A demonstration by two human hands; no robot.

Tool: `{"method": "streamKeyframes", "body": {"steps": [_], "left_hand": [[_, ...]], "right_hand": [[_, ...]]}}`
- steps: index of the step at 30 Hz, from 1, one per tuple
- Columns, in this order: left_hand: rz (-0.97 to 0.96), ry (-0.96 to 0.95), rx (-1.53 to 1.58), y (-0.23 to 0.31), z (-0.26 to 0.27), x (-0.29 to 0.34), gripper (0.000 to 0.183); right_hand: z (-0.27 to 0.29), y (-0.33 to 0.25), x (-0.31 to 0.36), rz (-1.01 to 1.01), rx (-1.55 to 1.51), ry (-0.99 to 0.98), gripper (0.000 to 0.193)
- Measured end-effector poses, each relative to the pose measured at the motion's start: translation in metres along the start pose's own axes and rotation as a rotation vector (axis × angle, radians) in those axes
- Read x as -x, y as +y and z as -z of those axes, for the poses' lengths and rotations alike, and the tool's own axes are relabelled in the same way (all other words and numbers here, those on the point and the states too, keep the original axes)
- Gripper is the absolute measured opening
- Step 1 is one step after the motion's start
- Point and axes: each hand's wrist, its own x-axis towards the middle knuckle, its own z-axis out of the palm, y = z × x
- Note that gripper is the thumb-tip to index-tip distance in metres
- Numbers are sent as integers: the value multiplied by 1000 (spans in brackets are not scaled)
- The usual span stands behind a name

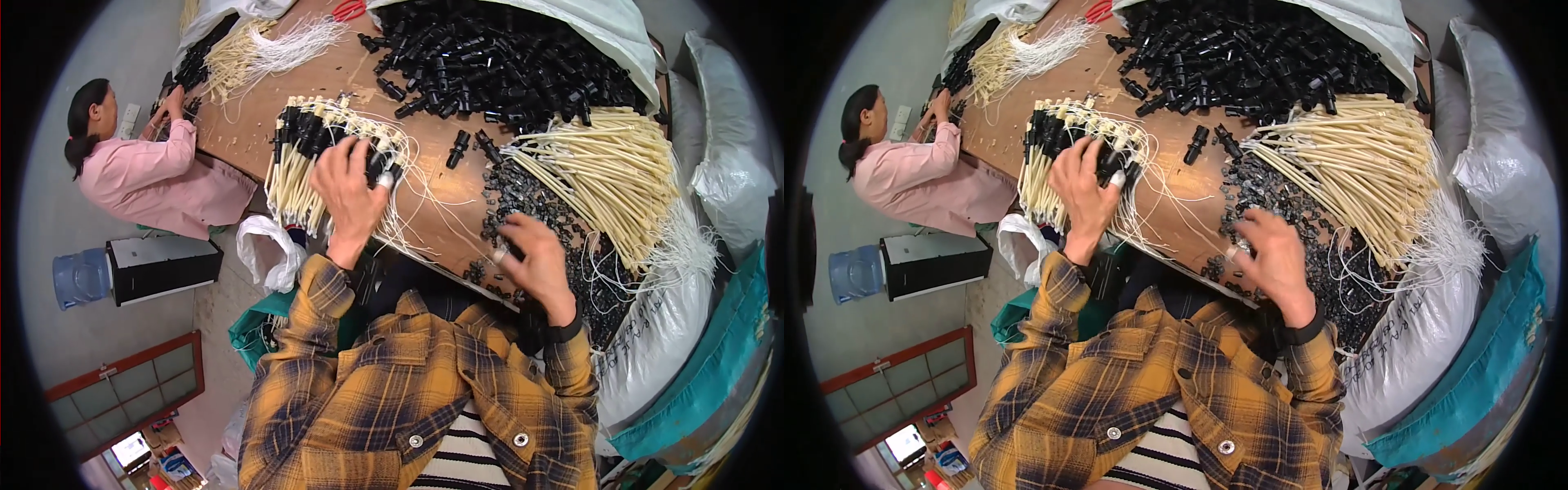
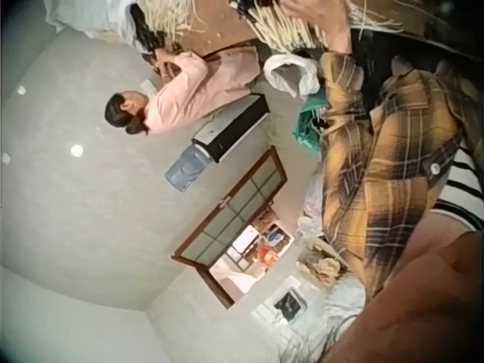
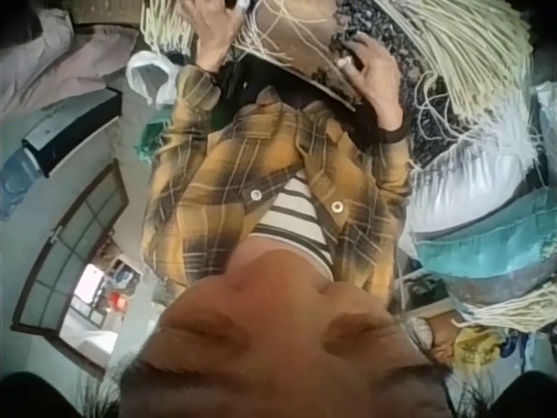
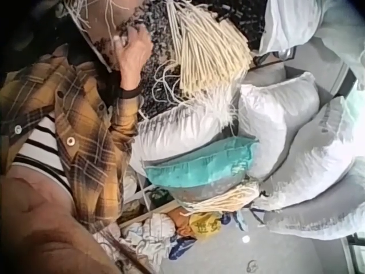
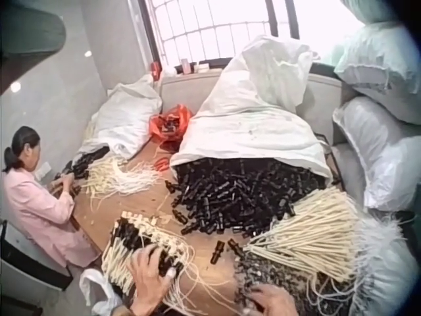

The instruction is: Assembling wire harnesses by inserting wire bundles into connectors at a workbench.

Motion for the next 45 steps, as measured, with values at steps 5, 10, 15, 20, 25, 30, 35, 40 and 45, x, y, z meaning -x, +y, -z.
{"method": "streamKeyframes", "body": {"steps": [5,10,15,20,25,30,35,40,45], "left_hand": [[-186,-233,388,44,-44,-15,31],[-105,-544,247,59,-77,-32,23],[67,-523,427,60,-66,-23,15],[49,-618,712,55,-43,-4,31],[272,-717,860,54,-32,3,30],[213,-714,857,56,-28,0,33],[-365,-509,682,60,-30,0,24],[-574,-582,701,97,-3,11,22],[-4,-599,479,50,-9,15,11]], "right_hand": [[22,51,4,-357,332,283,9],[22,75,13,-449,520,143,6],[26,71,9,-384,459,238,13],[26,66,4,-273,440,207,16],[28,27,12,-213,-104,210,10],[34,10,29,-253,-269,119,14],[18,6,28,-131,-78,49,16],[-3,-3,7,-201,-18,192,13],[50,7,21,-149,-1585,389,16]]}}
